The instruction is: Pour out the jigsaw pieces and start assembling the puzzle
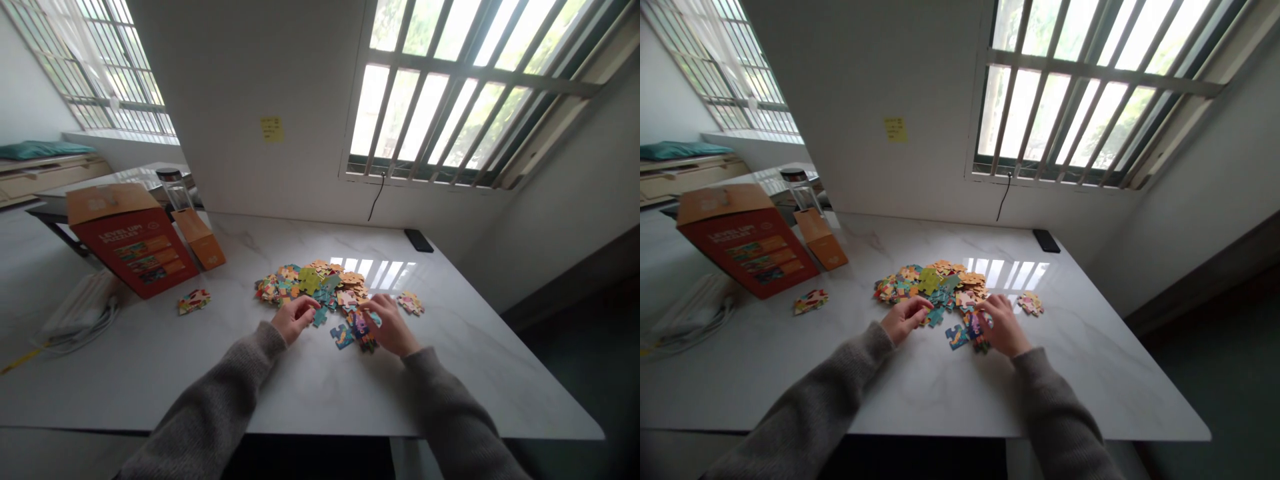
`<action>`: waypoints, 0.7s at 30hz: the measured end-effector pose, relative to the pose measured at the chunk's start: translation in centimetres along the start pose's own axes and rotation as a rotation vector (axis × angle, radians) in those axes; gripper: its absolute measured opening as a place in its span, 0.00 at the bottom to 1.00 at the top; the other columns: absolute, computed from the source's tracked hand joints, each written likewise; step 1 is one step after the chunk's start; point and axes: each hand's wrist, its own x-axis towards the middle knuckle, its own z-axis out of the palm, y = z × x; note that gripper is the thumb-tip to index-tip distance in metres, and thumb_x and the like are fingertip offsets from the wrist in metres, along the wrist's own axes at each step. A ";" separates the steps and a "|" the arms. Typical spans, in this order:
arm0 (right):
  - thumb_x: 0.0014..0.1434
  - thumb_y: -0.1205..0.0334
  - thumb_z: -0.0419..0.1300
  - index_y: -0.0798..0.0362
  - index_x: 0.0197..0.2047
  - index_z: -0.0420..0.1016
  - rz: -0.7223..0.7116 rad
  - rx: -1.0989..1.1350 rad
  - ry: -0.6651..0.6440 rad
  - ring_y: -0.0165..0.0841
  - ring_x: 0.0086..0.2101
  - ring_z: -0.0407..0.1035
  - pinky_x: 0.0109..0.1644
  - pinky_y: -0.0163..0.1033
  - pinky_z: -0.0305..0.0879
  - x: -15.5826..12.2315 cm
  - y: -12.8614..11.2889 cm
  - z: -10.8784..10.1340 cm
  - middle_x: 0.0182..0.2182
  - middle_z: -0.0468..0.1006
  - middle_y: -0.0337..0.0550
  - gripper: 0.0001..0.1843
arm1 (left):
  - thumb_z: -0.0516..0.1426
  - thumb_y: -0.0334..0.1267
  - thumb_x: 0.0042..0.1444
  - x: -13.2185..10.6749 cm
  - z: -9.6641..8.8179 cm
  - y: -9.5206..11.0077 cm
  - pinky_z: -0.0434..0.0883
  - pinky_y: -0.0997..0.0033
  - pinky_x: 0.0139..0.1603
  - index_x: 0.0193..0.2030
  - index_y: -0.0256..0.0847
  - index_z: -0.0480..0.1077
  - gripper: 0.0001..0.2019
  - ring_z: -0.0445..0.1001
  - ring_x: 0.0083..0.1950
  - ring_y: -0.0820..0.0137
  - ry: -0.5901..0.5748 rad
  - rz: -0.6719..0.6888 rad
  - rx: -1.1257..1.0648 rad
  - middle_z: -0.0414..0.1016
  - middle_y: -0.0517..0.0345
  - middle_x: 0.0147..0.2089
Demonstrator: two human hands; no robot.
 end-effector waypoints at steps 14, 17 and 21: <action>0.61 0.56 0.60 0.50 0.36 0.69 0.010 0.217 -0.130 0.37 0.41 0.66 0.49 0.44 0.63 0.6 -3.2 1.7 0.37 0.74 0.43 0.07 | 0.55 0.43 0.60 0.1 0.0 -0.3 0.61 0.77 0.26 0.43 0.36 0.71 0.13 0.62 0.25 0.77 0.012 -0.004 0.014 0.65 0.63 0.25; 0.64 0.54 0.54 0.50 0.40 0.70 0.175 0.433 -0.015 0.33 0.31 0.67 0.38 0.39 0.65 0.8 -0.9 1.2 0.30 0.75 0.40 0.10 | 0.55 0.43 0.59 0.1 0.0 0.0 0.61 0.77 0.27 0.42 0.36 0.71 0.12 0.62 0.25 0.77 0.018 -0.011 0.020 0.64 0.63 0.25; 0.59 0.46 0.57 0.53 0.40 0.74 0.439 0.421 0.212 0.34 0.29 0.69 0.35 0.39 0.65 0.0 5.5 -0.5 0.29 0.78 0.43 0.19 | 0.55 0.43 0.59 0.1 -0.1 0.3 0.61 0.77 0.27 0.42 0.35 0.71 0.13 0.63 0.25 0.77 0.019 -0.015 0.028 0.65 0.62 0.26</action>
